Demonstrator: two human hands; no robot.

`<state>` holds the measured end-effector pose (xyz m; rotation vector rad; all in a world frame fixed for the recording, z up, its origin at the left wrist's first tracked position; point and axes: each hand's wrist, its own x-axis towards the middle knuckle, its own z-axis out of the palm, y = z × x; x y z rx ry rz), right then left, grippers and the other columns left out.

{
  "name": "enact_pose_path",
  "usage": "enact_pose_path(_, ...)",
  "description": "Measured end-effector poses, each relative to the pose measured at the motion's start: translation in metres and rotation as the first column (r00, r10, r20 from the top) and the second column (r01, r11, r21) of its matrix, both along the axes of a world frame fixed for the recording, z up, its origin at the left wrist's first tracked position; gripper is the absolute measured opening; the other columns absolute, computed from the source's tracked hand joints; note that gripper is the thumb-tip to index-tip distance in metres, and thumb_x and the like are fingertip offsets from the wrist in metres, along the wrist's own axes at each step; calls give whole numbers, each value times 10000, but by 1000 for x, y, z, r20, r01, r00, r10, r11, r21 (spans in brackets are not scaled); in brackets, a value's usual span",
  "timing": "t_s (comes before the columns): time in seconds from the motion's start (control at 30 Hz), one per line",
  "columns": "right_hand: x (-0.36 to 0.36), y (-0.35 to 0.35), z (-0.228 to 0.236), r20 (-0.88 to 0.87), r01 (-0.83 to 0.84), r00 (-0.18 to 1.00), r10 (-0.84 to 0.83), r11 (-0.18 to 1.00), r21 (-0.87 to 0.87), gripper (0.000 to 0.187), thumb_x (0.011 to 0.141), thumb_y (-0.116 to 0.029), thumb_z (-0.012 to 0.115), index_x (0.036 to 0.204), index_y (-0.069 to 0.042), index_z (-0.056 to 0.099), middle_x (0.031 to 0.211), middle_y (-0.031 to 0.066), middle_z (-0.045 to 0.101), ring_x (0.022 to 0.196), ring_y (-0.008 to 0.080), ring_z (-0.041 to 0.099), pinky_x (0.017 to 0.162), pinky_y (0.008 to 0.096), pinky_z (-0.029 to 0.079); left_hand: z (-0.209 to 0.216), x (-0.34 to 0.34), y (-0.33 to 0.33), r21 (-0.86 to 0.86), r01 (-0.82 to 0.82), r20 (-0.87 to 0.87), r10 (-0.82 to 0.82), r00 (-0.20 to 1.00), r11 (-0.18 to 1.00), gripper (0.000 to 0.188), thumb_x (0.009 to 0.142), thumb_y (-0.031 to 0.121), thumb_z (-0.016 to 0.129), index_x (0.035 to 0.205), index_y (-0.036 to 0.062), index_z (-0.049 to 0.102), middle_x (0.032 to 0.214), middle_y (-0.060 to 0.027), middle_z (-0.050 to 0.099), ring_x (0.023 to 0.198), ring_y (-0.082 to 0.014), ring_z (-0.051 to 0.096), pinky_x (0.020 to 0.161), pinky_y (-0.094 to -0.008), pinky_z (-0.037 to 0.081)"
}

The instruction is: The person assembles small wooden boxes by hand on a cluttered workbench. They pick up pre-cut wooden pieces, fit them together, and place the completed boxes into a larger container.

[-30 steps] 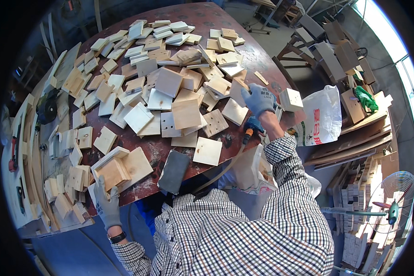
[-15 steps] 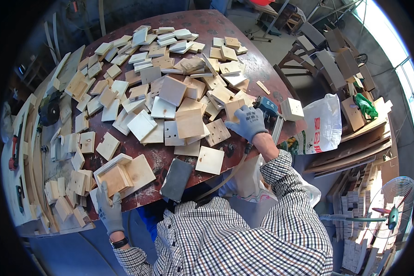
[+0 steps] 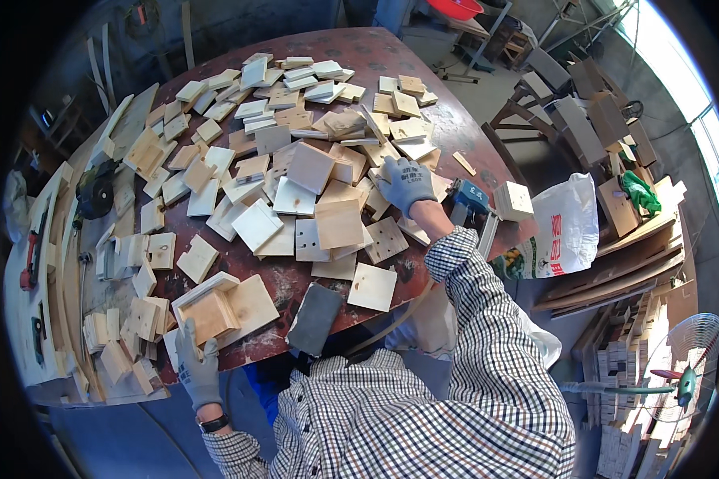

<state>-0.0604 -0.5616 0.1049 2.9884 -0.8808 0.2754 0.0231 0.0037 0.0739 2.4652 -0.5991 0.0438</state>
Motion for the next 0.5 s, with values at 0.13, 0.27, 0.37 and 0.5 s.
enact_pose_path(0.13, -6, -19, 6, 211, 90, 972, -101, 994, 60, 318, 1034, -363, 523, 1183, -115, 657, 1090, 221, 732, 994, 409, 707, 841, 514, 552, 1, -2, -2, 1, -10, 12, 10, 1000, 1000, 643, 950, 200, 714, 1554, 143, 501, 1419, -166, 577, 1291, -355, 564, 1115, -443, 438)
enact_pose_path(0.27, -35, -41, 27, 660, -171, 652, -373, 775, 608, 323, 1077, -254, 520, 1214, -12, 684, 1032, 158, 751, 903, 265, 741, 802, 428, 572, 6, -2, -4, -6, -12, -48, 12, 999, 1000, 648, 956, 244, 731, 1556, 169, 499, 1502, -179, 544, 1369, -369, 537, 1126, -441, 447)
enact_pose_path(0.37, -51, -25, 53, 619, -504, 555, -556, 368, 781, 393, 1093, -242, 522, 1301, 73, 631, 1146, 146, 716, 991, 227, 730, 820, 363, 625, 5, -4, -3, -2, -17, -40, 17, 999, 1000, 649, 952, 244, 735, 1553, 167, 504, 1500, -174, 548, 1357, -367, 547, 1119, -438, 453)
enact_pose_path(0.5, -64, -9, 67, 596, -565, 558, -578, 261, 783, 433, 1091, -238, 538, 1381, 80, 579, 1219, 162, 693, 996, 246, 735, 799, 391, 642, 8, -5, -2, 3, -23, -42, 23, 999, 1000, 641, 952, 251, 736, 1547, 164, 513, 1500, -162, 554, 1350, -357, 554, 1114, -438, 457)
